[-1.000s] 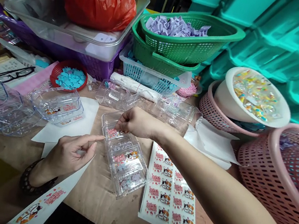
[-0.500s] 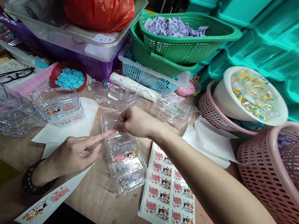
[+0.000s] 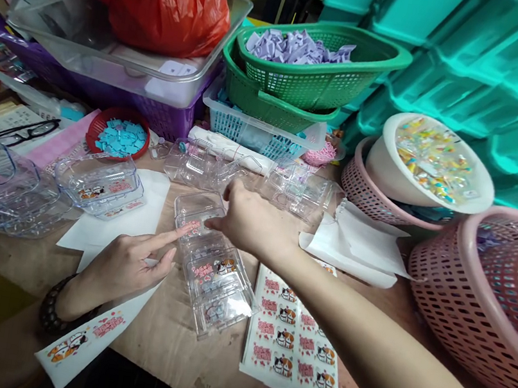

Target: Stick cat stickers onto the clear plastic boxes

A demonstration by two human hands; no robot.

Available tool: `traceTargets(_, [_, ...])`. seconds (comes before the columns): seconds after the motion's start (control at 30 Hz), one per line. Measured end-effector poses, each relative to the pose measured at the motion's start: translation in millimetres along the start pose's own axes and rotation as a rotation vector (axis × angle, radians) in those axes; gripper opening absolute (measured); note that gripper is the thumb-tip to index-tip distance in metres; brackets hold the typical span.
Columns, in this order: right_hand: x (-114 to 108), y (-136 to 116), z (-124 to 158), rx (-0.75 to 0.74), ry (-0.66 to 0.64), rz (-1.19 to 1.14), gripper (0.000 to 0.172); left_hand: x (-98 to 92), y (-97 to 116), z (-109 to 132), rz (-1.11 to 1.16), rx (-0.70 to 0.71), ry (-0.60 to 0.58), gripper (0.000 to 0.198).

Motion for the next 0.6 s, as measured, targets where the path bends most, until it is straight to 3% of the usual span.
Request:
traceTargets(0.13, [-11.9, 27.7, 9.3, 0.110, 0.083, -0.016, 0.023, -1.3, -0.7, -0.3, 0.008, 0.029, 0.029, 0.045])
traceTargets(0.23, [-7.8, 11.6, 52.3, -0.073, 0.221, -0.236, 0.020, -13.2, 1.5, 5.0, 0.040, 0.037, 0.202, 0.037])
traceTargets(0.27, [1.8, -0.7, 71.6, -0.179, 0.201, -0.380, 0.025, -19.3, 2.3, 8.5, 0.052, 0.007, 0.288, 0.034])
traceTargets(0.33, [33.7, -26.8, 108.9, -0.306, 0.025, -0.660, 0.037, -32.6, 4.9, 17.4, 0.076, -0.083, 0.470, 0.030])
traceTargets(0.4, [68.1, -48.9, 138.5, -0.357, -0.107, -0.719, 0.074, -44.2, 10.1, 26.6, 0.108, -0.154, 0.616, 0.027])
traceTargets(0.43, [81.3, -55.5, 148.1, -0.366, -0.098, -0.698, 0.090, -49.0, 13.2, 30.7, 0.125, -0.173, 0.672, 0.027])
traceTargets(0.47, [91.1, -58.8, 154.2, -0.368, -0.055, -0.667, 0.095, -53.2, 16.1, 34.6, 0.141, -0.184, 0.720, 0.027])
traceTargets(0.5, [97.3, -59.5, 157.6, -0.366, 0.013, -0.648, 0.086, -56.6, 18.3, 38.5, 0.155, -0.195, 0.764, 0.029])
traceTargets(0.6, [102.1, -55.8, 161.2, -0.391, 0.174, -0.681, 0.021, -59.6, 19.8, 50.1, 0.234, -0.246, 0.828, 0.039])
Point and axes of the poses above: each hand's wrist, its own z-axis away from the middle knuckle, its own x-axis out of the palm, y = z × x, the point moved 5 cm from there along -z, towards the middle knuckle, and after that the axes turned 6 degrees about -y, right-handed, at the moved point
